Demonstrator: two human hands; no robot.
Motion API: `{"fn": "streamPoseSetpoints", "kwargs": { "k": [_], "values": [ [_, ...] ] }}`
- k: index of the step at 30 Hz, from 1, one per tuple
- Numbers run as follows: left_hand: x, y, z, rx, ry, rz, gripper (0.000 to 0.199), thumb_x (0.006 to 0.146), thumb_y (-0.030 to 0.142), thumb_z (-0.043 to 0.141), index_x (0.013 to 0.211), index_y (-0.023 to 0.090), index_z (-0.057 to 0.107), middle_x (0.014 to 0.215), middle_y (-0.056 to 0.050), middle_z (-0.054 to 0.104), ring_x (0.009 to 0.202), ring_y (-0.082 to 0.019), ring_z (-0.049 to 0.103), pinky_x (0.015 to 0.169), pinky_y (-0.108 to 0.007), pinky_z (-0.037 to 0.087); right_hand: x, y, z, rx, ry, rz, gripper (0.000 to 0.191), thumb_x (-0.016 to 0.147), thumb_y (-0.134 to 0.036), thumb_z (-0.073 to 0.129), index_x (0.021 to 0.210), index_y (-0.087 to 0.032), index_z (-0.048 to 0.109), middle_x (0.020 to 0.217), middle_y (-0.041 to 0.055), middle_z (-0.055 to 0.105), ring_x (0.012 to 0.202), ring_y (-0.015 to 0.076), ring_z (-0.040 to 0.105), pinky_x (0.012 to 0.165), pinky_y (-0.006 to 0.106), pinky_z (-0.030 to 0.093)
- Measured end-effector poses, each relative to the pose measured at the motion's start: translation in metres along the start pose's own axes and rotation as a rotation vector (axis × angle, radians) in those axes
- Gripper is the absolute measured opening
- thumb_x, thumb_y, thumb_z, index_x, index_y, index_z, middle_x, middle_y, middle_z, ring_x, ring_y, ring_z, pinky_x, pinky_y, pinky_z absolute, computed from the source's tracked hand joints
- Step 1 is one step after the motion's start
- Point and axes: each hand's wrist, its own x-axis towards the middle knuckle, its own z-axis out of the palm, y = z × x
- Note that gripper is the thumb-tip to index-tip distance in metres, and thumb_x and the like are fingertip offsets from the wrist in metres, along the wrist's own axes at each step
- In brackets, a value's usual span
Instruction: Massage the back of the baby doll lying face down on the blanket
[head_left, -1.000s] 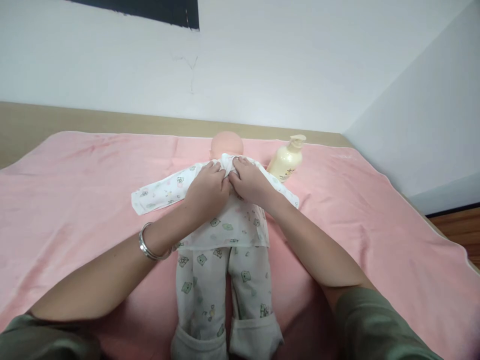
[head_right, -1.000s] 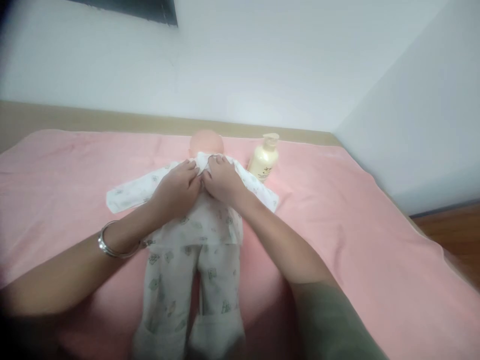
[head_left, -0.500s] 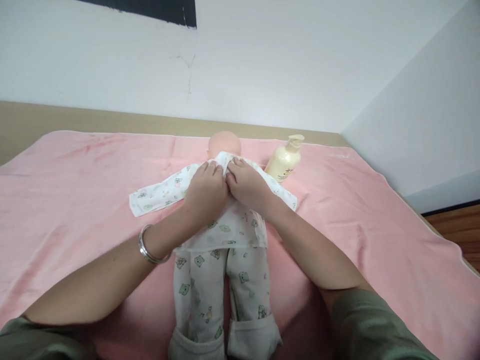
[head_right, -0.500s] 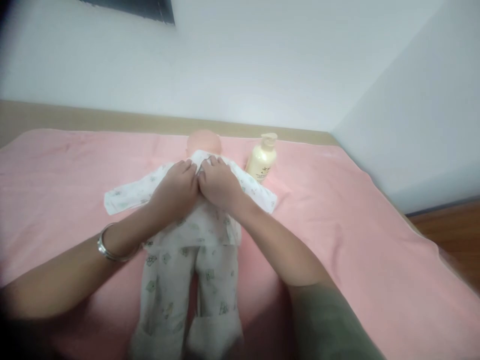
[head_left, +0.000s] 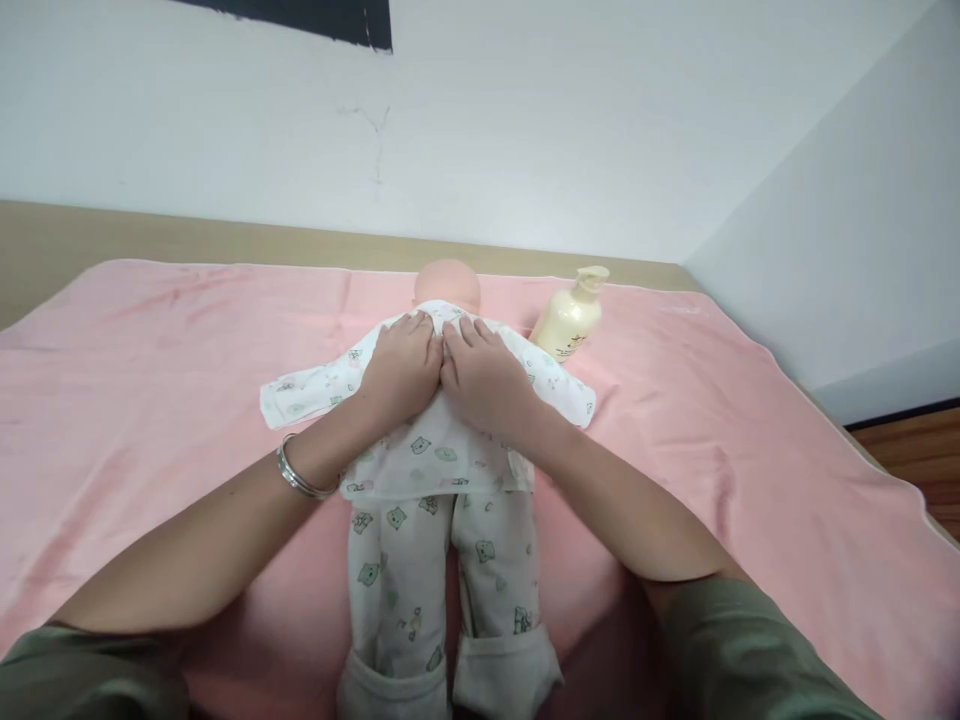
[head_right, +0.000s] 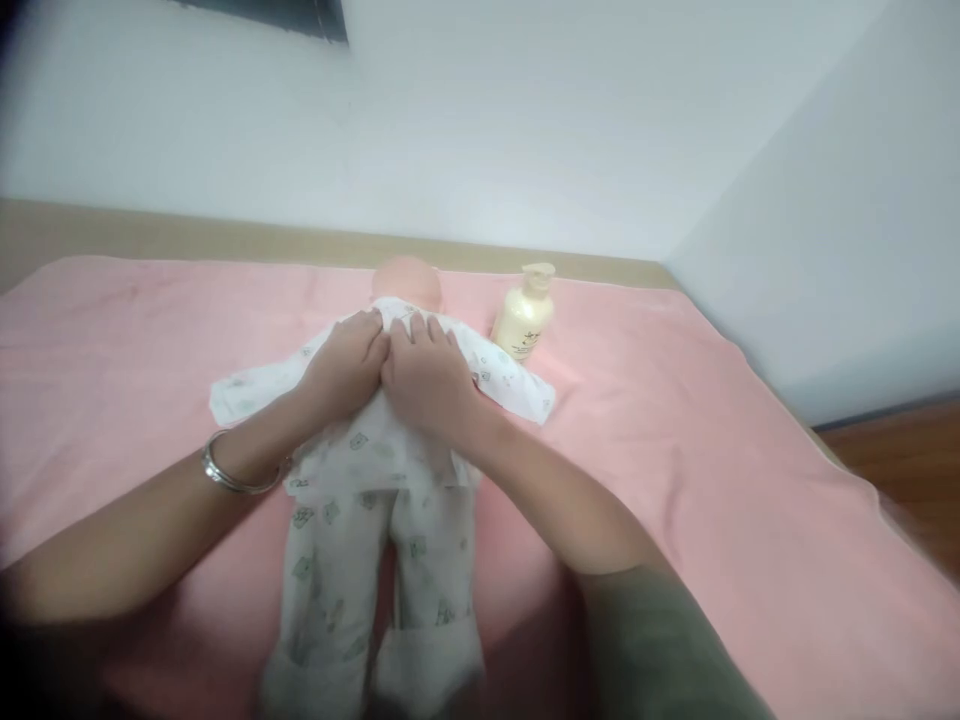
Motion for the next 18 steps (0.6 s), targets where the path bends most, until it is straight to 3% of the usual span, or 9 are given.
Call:
{"fn": "streamPoseSetpoints", "kwargs": {
  "k": [4, 8, 12, 15, 18],
  "values": [
    [-0.019, 0.011, 0.007, 0.021, 0.087, 0.076, 0.038, 0.097, 0.021, 0.031, 0.118, 0.011, 0.061, 0.127, -0.021, 0.063, 0.129, -0.035, 0.052, 0.112, -0.057, 0.040, 0.019, 0.018, -0.002, 0.075, -0.043, 0.091, 0.051, 0.102, -0.023, 0.033, 0.145, 0.000, 0.047, 0.154, 0.0240, 0.049, 0.145, 0.0360, 0.043, 0.121, 0.053, 0.035],
    [-0.017, 0.011, 0.004, -0.003, 0.049, 0.111, 0.040, 0.097, 0.019, 0.026, 0.110, 0.011, 0.064, 0.119, -0.020, 0.065, 0.124, -0.032, 0.055, 0.112, -0.053, 0.042, 0.016, 0.014, -0.002, 0.024, -0.039, 0.113, 0.053, 0.104, -0.025, 0.031, 0.148, 0.002, 0.043, 0.154, 0.0256, 0.048, 0.145, 0.0375, 0.043, 0.121, 0.056, 0.033],
    [0.000, 0.000, 0.001, -0.074, -0.016, -0.022, 0.039, 0.097, 0.021, 0.025, 0.105, 0.014, 0.062, 0.115, -0.018, 0.067, 0.112, -0.032, 0.061, 0.103, -0.053, 0.049, -0.008, -0.009, 0.000, -0.081, 0.012, 0.083, 0.058, 0.105, -0.029, 0.030, 0.154, 0.001, 0.036, 0.157, 0.0292, 0.042, 0.148, 0.0432, 0.039, 0.121, 0.059, 0.033],
    [0.005, -0.005, 0.006, -0.122, 0.025, -0.127, 0.041, 0.098, 0.024, 0.024, 0.111, 0.015, 0.062, 0.124, -0.018, 0.067, 0.119, -0.032, 0.059, 0.107, -0.053, 0.046, -0.020, -0.020, 0.000, -0.107, 0.043, 0.011, 0.058, 0.104, -0.028, 0.033, 0.154, -0.001, 0.037, 0.159, 0.0293, 0.039, 0.150, 0.0440, 0.037, 0.122, 0.059, 0.033],
    [0.003, -0.006, 0.013, -0.160, 0.077, -0.154, 0.043, 0.098, 0.026, 0.024, 0.117, 0.018, 0.063, 0.127, -0.016, 0.067, 0.124, -0.031, 0.058, 0.110, -0.053, 0.044, -0.013, -0.013, 0.000, -0.027, 0.030, -0.034, 0.055, 0.101, -0.024, 0.036, 0.150, -0.001, 0.044, 0.157, 0.0266, 0.044, 0.149, 0.0405, 0.038, 0.123, 0.057, 0.033]
  ]
}}
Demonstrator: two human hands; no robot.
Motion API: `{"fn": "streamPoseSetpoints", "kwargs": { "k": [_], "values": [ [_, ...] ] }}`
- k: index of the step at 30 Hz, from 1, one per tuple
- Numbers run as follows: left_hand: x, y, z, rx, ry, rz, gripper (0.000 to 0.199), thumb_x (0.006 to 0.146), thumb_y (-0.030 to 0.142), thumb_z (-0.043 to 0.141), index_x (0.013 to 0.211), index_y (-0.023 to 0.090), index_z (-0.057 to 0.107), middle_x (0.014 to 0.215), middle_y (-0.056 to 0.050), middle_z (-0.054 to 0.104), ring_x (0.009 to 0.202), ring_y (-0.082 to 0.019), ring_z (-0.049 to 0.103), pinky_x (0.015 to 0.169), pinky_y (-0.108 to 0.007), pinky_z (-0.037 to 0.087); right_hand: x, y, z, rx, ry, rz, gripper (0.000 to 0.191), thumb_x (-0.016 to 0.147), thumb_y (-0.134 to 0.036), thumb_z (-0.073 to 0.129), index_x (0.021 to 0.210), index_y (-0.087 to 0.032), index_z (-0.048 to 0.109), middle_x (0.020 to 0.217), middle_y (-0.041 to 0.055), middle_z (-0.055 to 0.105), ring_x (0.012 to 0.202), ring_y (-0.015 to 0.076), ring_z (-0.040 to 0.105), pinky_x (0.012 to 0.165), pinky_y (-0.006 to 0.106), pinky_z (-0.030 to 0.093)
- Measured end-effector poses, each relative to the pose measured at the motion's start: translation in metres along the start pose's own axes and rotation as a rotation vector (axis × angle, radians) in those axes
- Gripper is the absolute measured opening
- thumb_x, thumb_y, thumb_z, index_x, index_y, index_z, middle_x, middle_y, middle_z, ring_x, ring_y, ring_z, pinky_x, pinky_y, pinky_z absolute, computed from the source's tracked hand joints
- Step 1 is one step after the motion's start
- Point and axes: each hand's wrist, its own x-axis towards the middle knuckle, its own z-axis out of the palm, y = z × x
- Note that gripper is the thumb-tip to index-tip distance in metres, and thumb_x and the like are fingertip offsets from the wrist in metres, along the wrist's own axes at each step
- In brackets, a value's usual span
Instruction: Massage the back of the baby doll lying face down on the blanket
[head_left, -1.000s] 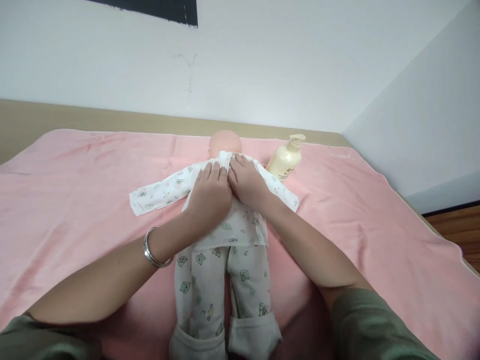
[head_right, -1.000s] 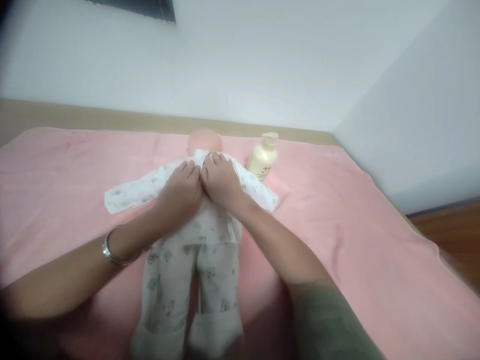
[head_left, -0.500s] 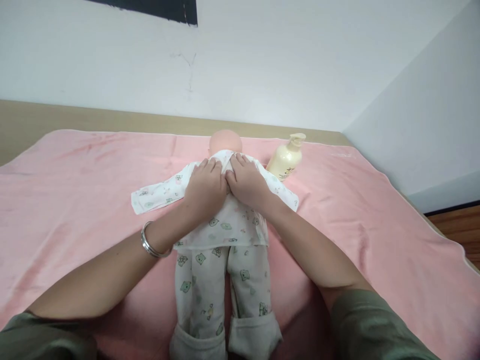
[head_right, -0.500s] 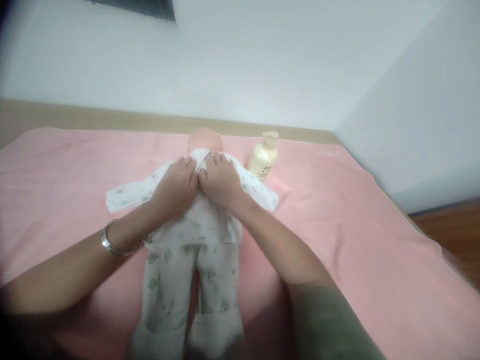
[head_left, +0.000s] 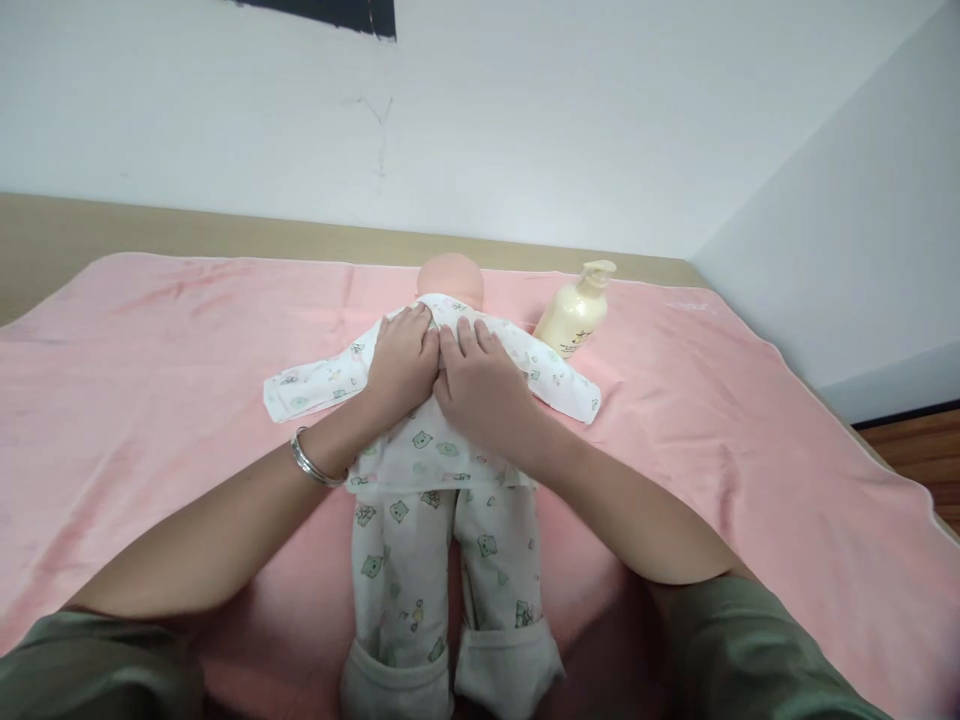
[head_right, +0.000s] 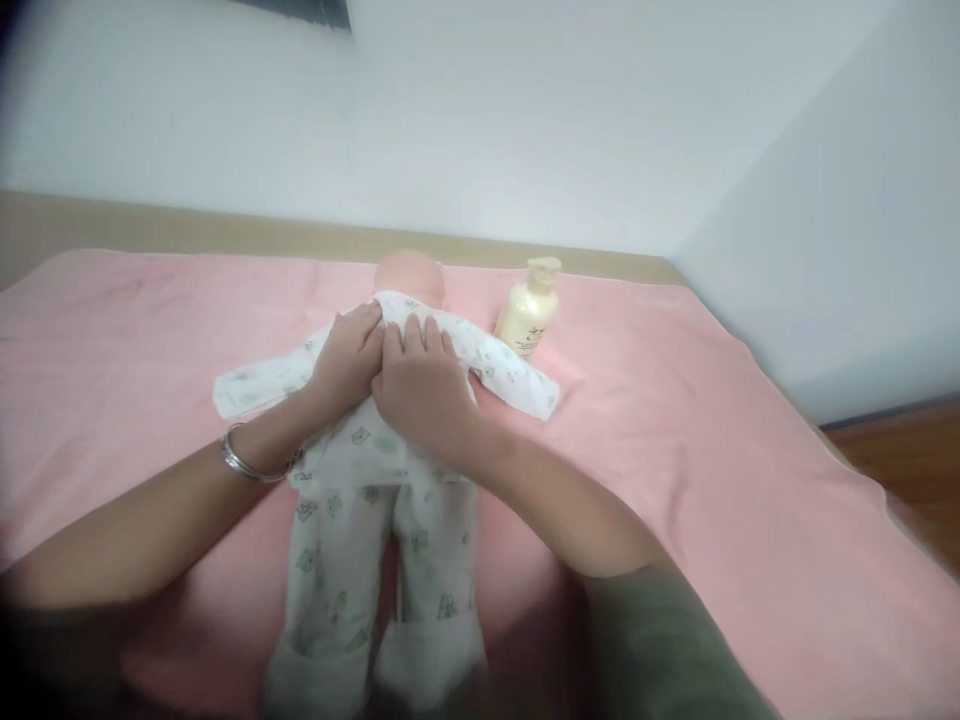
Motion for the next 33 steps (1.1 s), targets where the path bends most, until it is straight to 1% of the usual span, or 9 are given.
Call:
{"fn": "streamPoseSetpoints", "kwargs": {
  "k": [3, 5, 7, 11, 15, 20, 25, 28, 33],
  "values": [
    [-0.004, -0.001, 0.004, -0.031, 0.024, 0.018, 0.046, 0.099, 0.030, 0.026, 0.125, 0.018, 0.062, 0.135, -0.014, 0.065, 0.131, -0.030, 0.056, 0.115, -0.053, 0.041, 0.019, 0.018, 0.004, 0.144, -0.026, 0.075, 0.055, 0.100, -0.024, 0.033, 0.148, -0.002, 0.047, 0.156, 0.0238, 0.046, 0.150, 0.0365, 0.038, 0.124, 0.055, 0.032],
    [-0.005, -0.002, 0.006, -0.046, 0.035, 0.017, 0.050, 0.100, 0.032, 0.025, 0.134, 0.016, 0.059, 0.144, -0.013, 0.061, 0.137, -0.029, 0.052, 0.120, -0.052, 0.037, 0.029, 0.027, 0.007, 0.213, -0.031, 0.156, 0.058, 0.100, -0.028, 0.034, 0.150, -0.001, 0.043, 0.160, 0.0241, 0.041, 0.153, 0.0363, 0.033, 0.126, 0.056, 0.030],
    [-0.005, -0.003, 0.007, -0.058, 0.034, 0.006, 0.054, 0.100, 0.034, 0.025, 0.138, 0.015, 0.057, 0.148, -0.013, 0.058, 0.141, -0.028, 0.049, 0.123, -0.052, 0.033, 0.033, 0.031, 0.011, 0.248, -0.021, 0.190, 0.061, 0.099, -0.031, 0.036, 0.152, -0.001, 0.040, 0.162, 0.0241, 0.038, 0.155, 0.0366, 0.029, 0.127, 0.057, 0.027],
    [-0.004, -0.003, 0.007, -0.070, 0.023, 0.001, 0.057, 0.100, 0.035, 0.024, 0.140, 0.012, 0.057, 0.149, -0.014, 0.057, 0.141, -0.028, 0.049, 0.125, -0.053, 0.031, 0.030, 0.029, 0.013, 0.254, 0.013, 0.176, 0.061, 0.099, -0.031, 0.035, 0.152, -0.001, 0.041, 0.161, 0.0240, 0.039, 0.154, 0.0360, 0.030, 0.127, 0.056, 0.026],
    [-0.005, -0.002, 0.006, -0.073, 0.026, -0.005, 0.056, 0.100, 0.035, 0.024, 0.139, 0.013, 0.058, 0.149, -0.013, 0.058, 0.141, -0.028, 0.049, 0.125, -0.052, 0.032, 0.029, 0.029, 0.015, 0.256, 0.006, 0.174, 0.062, 0.099, -0.031, 0.035, 0.152, 0.000, 0.040, 0.161, 0.0252, 0.039, 0.155, 0.0372, 0.029, 0.128, 0.055, 0.025],
    [-0.005, -0.001, 0.005, -0.053, 0.023, 0.004, 0.056, 0.099, 0.034, 0.024, 0.138, 0.013, 0.057, 0.147, -0.013, 0.059, 0.140, -0.027, 0.050, 0.124, -0.050, 0.033, 0.030, 0.031, 0.018, 0.244, 0.051, 0.154, 0.061, 0.099, -0.032, 0.035, 0.151, -0.001, 0.043, 0.159, 0.0242, 0.043, 0.152, 0.0358, 0.034, 0.127, 0.056, 0.027],
    [-0.005, -0.002, 0.006, -0.055, 0.026, 0.012, 0.055, 0.099, 0.032, 0.025, 0.138, 0.012, 0.057, 0.146, -0.014, 0.059, 0.139, -0.028, 0.050, 0.123, -0.052, 0.034, 0.030, 0.031, 0.018, 0.240, 0.042, 0.160, 0.062, 0.099, -0.032, 0.035, 0.151, 0.000, 0.043, 0.159, 0.0238, 0.042, 0.153, 0.0357, 0.033, 0.127, 0.054, 0.027],
    [-0.005, -0.002, 0.006, -0.059, 0.041, 0.012, 0.053, 0.098, 0.031, 0.027, 0.137, 0.013, 0.059, 0.145, -0.014, 0.060, 0.139, -0.028, 0.051, 0.123, -0.053, 0.034, 0.029, 0.031, 0.017, 0.239, 0.051, 0.159, 0.061, 0.099, -0.032, 0.035, 0.151, -0.002, 0.044, 0.159, 0.0232, 0.043, 0.152, 0.0357, 0.034, 0.126, 0.056, 0.028],
    [-0.006, 0.000, 0.006, -0.065, 0.055, 0.001, 0.054, 0.099, 0.033, 0.026, 0.136, 0.013, 0.060, 0.145, -0.013, 0.061, 0.138, -0.028, 0.052, 0.123, -0.051, 0.034, 0.030, 0.032, 0.018, 0.246, 0.032, 0.162, 0.062, 0.099, -0.033, 0.035, 0.152, -0.001, 0.042, 0.160, 0.0238, 0.040, 0.153, 0.0366, 0.032, 0.127, 0.057, 0.027]
  ]
}}
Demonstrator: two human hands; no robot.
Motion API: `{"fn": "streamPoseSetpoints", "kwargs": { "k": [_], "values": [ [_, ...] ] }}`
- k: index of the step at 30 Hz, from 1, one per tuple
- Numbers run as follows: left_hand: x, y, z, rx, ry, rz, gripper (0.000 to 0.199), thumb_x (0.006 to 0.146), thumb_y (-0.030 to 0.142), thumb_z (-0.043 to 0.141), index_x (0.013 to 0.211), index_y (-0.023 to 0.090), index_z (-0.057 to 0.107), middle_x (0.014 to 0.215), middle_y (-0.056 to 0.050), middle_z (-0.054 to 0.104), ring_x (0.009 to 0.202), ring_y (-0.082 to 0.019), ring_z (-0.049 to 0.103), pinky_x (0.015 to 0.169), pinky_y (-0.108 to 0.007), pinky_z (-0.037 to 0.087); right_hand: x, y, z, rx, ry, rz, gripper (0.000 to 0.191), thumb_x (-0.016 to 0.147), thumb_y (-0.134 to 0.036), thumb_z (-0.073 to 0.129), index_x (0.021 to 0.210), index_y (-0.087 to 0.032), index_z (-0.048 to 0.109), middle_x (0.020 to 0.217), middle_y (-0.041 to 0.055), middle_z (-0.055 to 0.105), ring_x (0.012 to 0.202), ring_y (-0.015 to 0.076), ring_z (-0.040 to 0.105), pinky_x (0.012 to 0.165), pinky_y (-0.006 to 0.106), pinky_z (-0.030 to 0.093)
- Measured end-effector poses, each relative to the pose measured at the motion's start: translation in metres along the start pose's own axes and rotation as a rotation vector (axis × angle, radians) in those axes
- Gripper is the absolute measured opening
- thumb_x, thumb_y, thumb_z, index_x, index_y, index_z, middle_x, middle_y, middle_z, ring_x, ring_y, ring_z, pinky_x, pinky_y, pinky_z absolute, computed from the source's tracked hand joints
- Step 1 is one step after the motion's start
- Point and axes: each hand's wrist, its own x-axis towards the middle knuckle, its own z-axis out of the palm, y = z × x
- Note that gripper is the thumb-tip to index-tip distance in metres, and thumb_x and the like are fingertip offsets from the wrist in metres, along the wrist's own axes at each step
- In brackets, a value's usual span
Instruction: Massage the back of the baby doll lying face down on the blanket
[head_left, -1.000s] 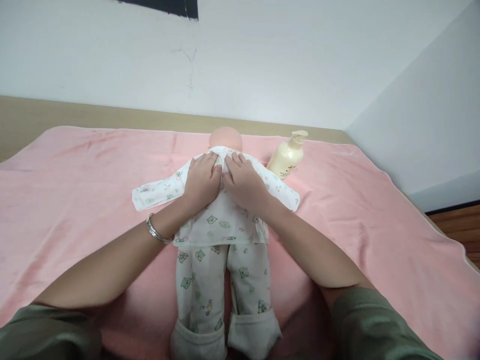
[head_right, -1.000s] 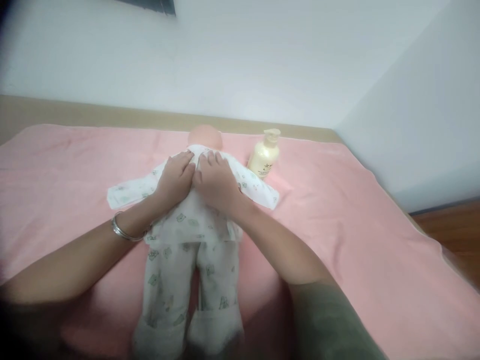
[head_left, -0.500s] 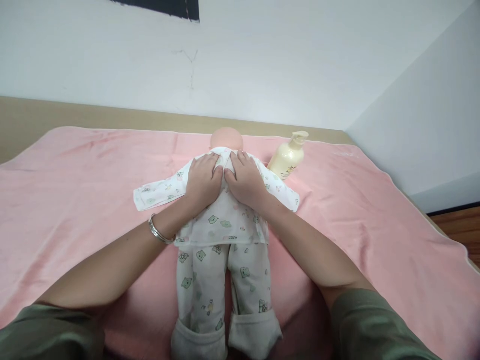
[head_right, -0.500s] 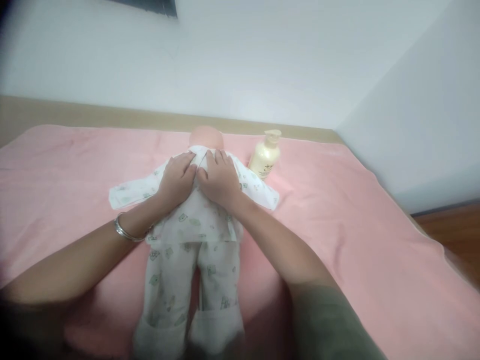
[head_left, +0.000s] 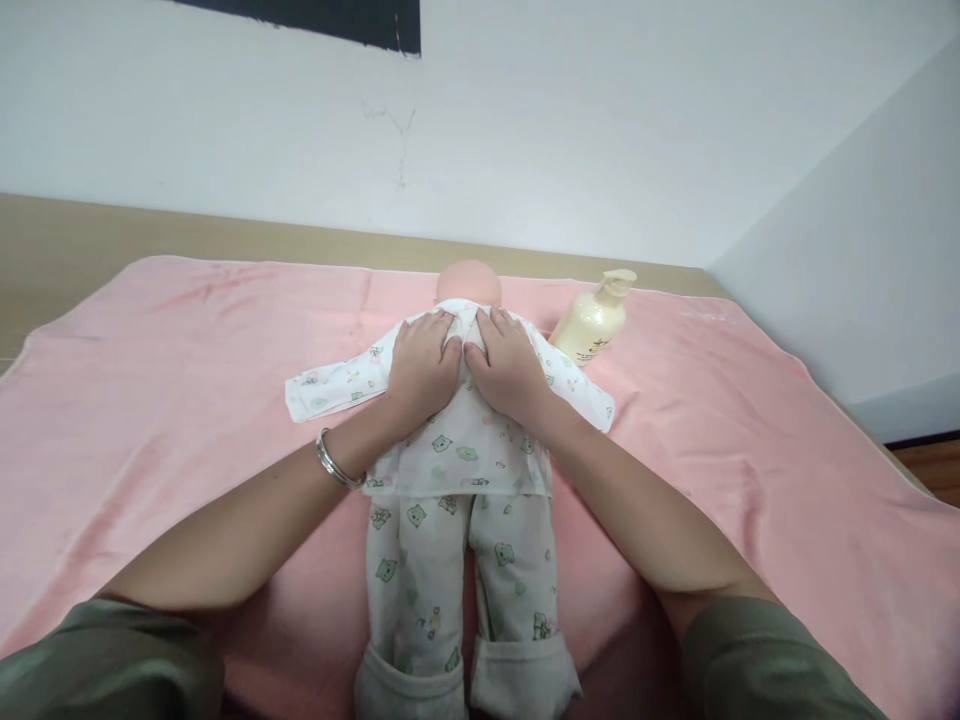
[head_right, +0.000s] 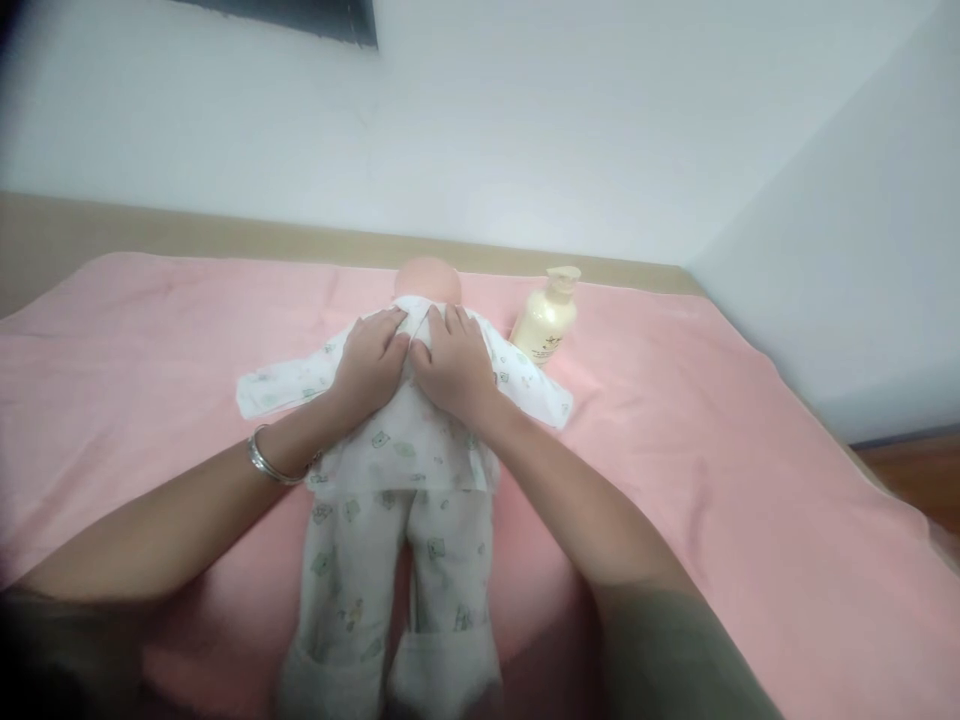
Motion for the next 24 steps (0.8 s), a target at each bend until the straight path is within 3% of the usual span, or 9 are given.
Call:
{"fn": "streamPoseSetpoints", "kwargs": {
  "k": [6, 10, 14, 20, 24],
  "values": [
    [0.002, 0.003, -0.004, 0.040, -0.016, 0.018, 0.051, 0.099, 0.029, 0.026, 0.133, 0.011, 0.060, 0.141, -0.014, 0.062, 0.134, -0.028, 0.054, 0.120, -0.050, 0.038, 0.000, -0.002, -0.006, -0.041, -0.037, -0.011, 0.062, 0.100, -0.032, 0.035, 0.153, 0.001, 0.040, 0.160, 0.0257, 0.039, 0.153, 0.0376, 0.032, 0.128, 0.055, 0.025],
    [-0.006, 0.016, -0.014, 0.132, -0.034, 0.099, 0.041, 0.096, 0.019, 0.028, 0.109, 0.011, 0.066, 0.116, -0.017, 0.069, 0.116, -0.030, 0.061, 0.109, -0.049, 0.047, 0.003, 0.002, -0.017, -0.119, -0.120, -0.102, 0.061, 0.100, -0.032, 0.037, 0.151, 0.002, 0.039, 0.156, 0.0278, 0.043, 0.149, 0.0387, 0.038, 0.123, 0.055, 0.032],
    [-0.014, 0.029, -0.024, 0.126, -0.055, 0.174, 0.029, 0.091, 0.013, 0.034, 0.091, 0.016, 0.062, 0.104, -0.015, 0.068, 0.108, -0.029, 0.062, 0.104, -0.046, 0.050, 0.002, 0.004, -0.023, -0.190, -0.114, -0.163, 0.056, 0.103, -0.033, 0.031, 0.146, 0.001, 0.045, 0.148, 0.0268, 0.052, 0.141, 0.0384, 0.046, 0.117, 0.056, 0.039],
    [0.005, 0.018, -0.026, 0.100, -0.173, 0.045, 0.021, 0.092, 0.019, 0.034, 0.088, 0.019, 0.054, 0.103, -0.013, 0.067, 0.100, -0.027, 0.062, 0.096, -0.047, 0.053, -0.026, -0.019, -0.020, -0.345, -0.036, -0.229, 0.055, 0.103, -0.024, 0.028, 0.145, 0.007, 0.046, 0.144, 0.0309, 0.055, 0.138, 0.0395, 0.050, 0.118, 0.052, 0.039],
    [0.010, 0.009, -0.020, 0.166, -0.127, 0.015, 0.024, 0.094, 0.024, 0.033, 0.092, 0.019, 0.056, 0.103, -0.014, 0.067, 0.102, -0.030, 0.061, 0.097, -0.050, 0.052, -0.030, -0.021, -0.019, -0.295, -0.007, -0.231, 0.046, 0.101, -0.020, 0.032, 0.135, -0.003, 0.058, 0.136, 0.0241, 0.064, 0.133, 0.0352, 0.056, 0.117, 0.051, 0.044]
  ]
}}
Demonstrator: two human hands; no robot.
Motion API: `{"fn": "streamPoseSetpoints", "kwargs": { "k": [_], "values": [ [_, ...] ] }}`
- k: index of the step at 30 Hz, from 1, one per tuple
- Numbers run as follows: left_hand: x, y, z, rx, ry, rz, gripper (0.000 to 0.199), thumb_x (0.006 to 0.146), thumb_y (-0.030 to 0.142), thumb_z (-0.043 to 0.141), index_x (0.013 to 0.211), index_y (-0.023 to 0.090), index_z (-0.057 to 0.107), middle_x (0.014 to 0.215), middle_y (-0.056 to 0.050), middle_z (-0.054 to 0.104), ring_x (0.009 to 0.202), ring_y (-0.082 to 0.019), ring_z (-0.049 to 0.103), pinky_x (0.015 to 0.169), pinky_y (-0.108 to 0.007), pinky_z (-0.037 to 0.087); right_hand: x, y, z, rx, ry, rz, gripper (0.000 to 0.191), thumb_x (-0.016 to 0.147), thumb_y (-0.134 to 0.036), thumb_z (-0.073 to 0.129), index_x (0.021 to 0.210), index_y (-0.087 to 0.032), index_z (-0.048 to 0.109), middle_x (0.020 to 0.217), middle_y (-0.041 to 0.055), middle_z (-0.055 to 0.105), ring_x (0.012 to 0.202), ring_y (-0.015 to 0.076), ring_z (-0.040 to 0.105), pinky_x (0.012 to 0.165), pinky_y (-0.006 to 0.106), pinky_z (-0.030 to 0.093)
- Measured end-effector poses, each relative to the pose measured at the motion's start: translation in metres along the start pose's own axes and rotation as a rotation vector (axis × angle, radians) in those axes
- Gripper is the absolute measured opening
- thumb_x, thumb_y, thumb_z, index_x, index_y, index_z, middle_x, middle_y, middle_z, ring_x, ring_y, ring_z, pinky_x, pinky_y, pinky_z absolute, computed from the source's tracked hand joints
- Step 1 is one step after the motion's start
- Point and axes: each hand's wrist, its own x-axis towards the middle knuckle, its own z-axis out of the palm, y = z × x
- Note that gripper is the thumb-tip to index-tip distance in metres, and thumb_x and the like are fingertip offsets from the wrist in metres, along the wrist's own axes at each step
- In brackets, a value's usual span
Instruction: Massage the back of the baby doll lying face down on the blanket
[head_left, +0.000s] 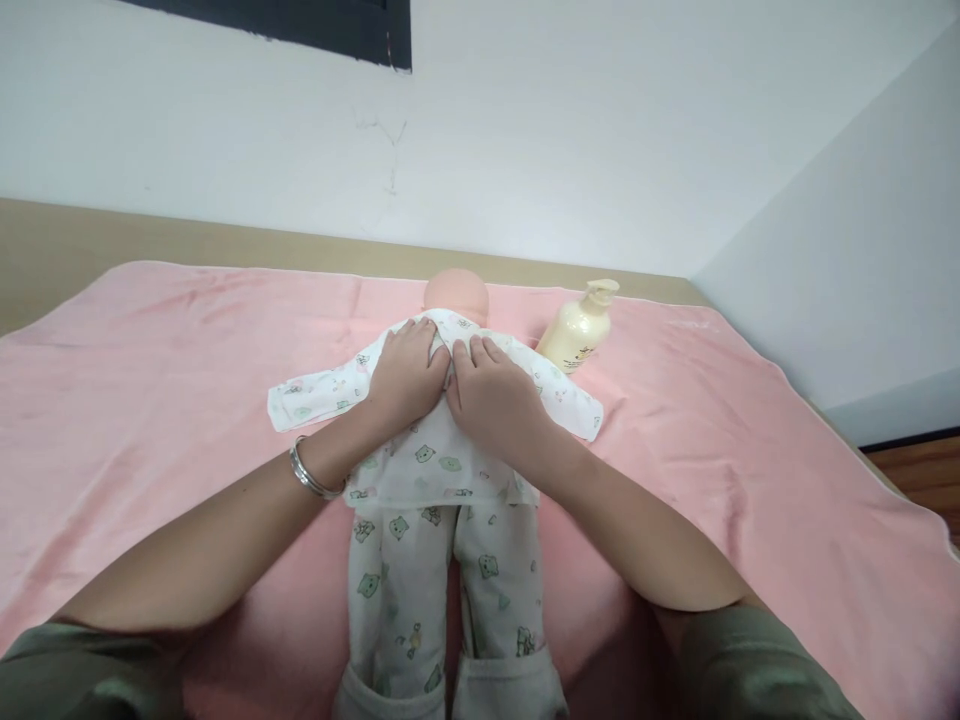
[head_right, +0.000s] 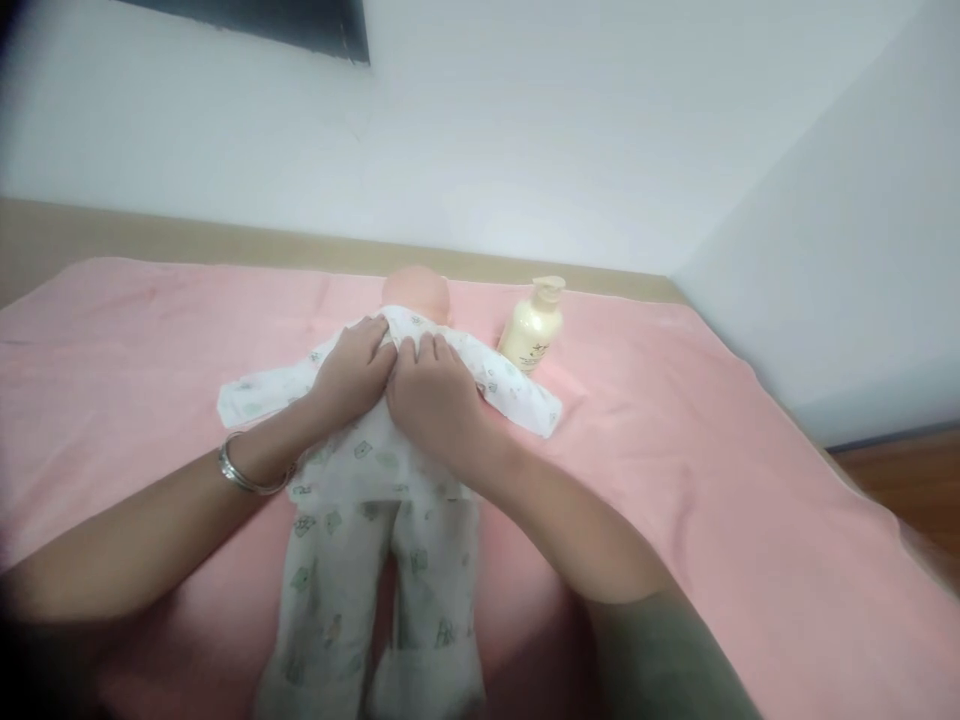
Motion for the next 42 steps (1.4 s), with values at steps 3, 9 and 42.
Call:
{"fn": "streamPoseSetpoints", "kwargs": {
  "k": [3, 9, 42],
  "values": [
    [-0.010, 0.005, 0.005, 0.012, 0.055, 0.042, 0.030, 0.095, 0.023, 0.032, 0.100, 0.017, 0.061, 0.109, -0.016, 0.069, 0.110, -0.031, 0.062, 0.101, -0.052, 0.051, 0.014, 0.018, 0.004, 0.135, -0.046, 0.078, 0.044, 0.102, -0.026, 0.032, 0.131, -0.007, 0.059, 0.135, 0.0197, 0.065, 0.132, 0.0317, 0.057, 0.114, 0.047, 0.047],
    [-0.029, 0.016, 0.009, -0.069, 0.139, 0.134, 0.038, 0.098, 0.022, 0.033, 0.115, 0.013, 0.065, 0.135, -0.014, 0.065, 0.135, -0.029, 0.053, 0.123, -0.048, 0.040, 0.030, 0.038, 0.011, 0.167, -0.052, 0.145, 0.048, 0.103, -0.031, 0.035, 0.132, 0.000, 0.056, 0.140, 0.0228, 0.061, 0.136, 0.0331, 0.053, 0.119, 0.047, 0.042],
    [-0.018, 0.014, -0.002, 0.025, 0.091, 0.095, 0.032, 0.096, 0.021, 0.034, 0.091, 0.014, 0.065, 0.108, -0.016, 0.070, 0.112, -0.030, 0.062, 0.107, -0.046, 0.049, 0.029, 0.031, 0.006, 0.247, -0.080, 0.145, 0.033, 0.099, -0.021, 0.034, 0.106, -0.012, 0.064, 0.119, 0.0179, 0.067, 0.117, 0.0314, 0.059, 0.107, 0.048, 0.049]
  ]
}}
